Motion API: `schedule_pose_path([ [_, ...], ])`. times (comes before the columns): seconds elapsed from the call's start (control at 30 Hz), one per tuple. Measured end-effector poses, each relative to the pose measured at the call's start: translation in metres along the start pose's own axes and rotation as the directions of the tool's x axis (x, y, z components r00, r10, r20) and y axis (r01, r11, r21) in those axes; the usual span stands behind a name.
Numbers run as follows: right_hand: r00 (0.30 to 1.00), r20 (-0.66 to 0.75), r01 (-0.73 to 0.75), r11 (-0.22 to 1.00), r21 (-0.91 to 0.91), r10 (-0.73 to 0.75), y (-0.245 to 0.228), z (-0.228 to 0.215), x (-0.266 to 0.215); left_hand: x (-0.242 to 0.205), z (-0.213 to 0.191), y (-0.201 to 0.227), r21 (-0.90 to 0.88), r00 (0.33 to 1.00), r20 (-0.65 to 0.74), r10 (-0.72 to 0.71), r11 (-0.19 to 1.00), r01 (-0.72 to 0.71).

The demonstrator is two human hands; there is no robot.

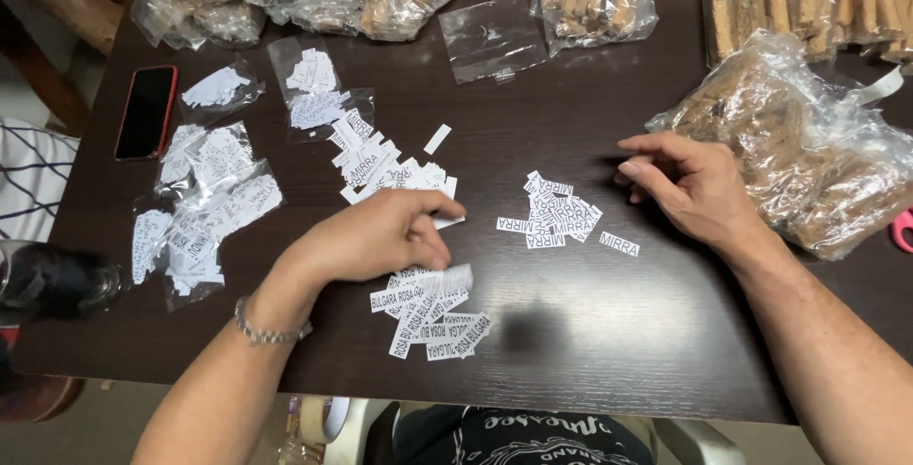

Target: Sorting small printed paper labels into organized piles on a dark wooden table.

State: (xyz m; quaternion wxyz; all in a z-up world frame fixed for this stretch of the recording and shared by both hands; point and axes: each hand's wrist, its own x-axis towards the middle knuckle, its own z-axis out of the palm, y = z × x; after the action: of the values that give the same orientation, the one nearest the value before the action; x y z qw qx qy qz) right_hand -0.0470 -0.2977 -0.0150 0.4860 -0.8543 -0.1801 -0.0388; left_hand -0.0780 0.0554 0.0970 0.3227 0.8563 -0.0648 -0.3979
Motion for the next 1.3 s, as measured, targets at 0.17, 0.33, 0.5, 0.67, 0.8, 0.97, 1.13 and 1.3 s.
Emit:
schedule_pose_path([
  [0.17,1.0,-0.008,-0.01,1.0,-0.01,0.01,0.002,0.001,-0.001,0.014,0.009,-0.048,0.194,0.865,-0.426,0.263,0.961,-0.196],
  [0.33,1.0,-0.01,-0.026,0.999,-0.025,0.026,0.0,0.0,0.0,0.033,0.034,-0.047,0.665,0.862,-0.326,0.389,0.742,-0.083],
  [0.5,0.999,-0.008,-0.045,0.999,0.027,0.046,0.0,0.0,-0.001,0.048,0.052,-0.04,0.881,0.632,-0.321,0.706,0.467,-0.075],
  [0.67,1.0,-0.003,-0.018,1.0,0.013,0.018,-0.001,0.0,0.0,0.053,0.049,-0.041,0.77,0.743,-0.396,0.54,0.635,-0.051],
  [0.8,1.0,0.011,-0.021,1.0,0.002,0.021,-0.003,0.0,0.0,0.049,0.031,-0.05,0.498,0.761,-0.518,0.392,0.861,-0.104],
  [0.97,0.999,0.02,-0.027,1.0,0.005,0.027,-0.002,0.0,0.001,0.034,0.006,-0.036,0.078,0.848,-0.503,0.17,0.985,-0.151],
  [1.13,1.0,0.025,-0.01,1.0,0.015,0.01,-0.004,0.0,0.001,0.035,0.0,-0.032,-0.108,0.895,-0.446,0.013,0.992,-0.069],
  [1.3,0.999,0.035,-0.019,1.0,0.008,0.018,-0.004,-0.001,0.001,0.024,0.007,-0.032,-0.207,0.89,-0.456,0.026,0.969,-0.134],
])
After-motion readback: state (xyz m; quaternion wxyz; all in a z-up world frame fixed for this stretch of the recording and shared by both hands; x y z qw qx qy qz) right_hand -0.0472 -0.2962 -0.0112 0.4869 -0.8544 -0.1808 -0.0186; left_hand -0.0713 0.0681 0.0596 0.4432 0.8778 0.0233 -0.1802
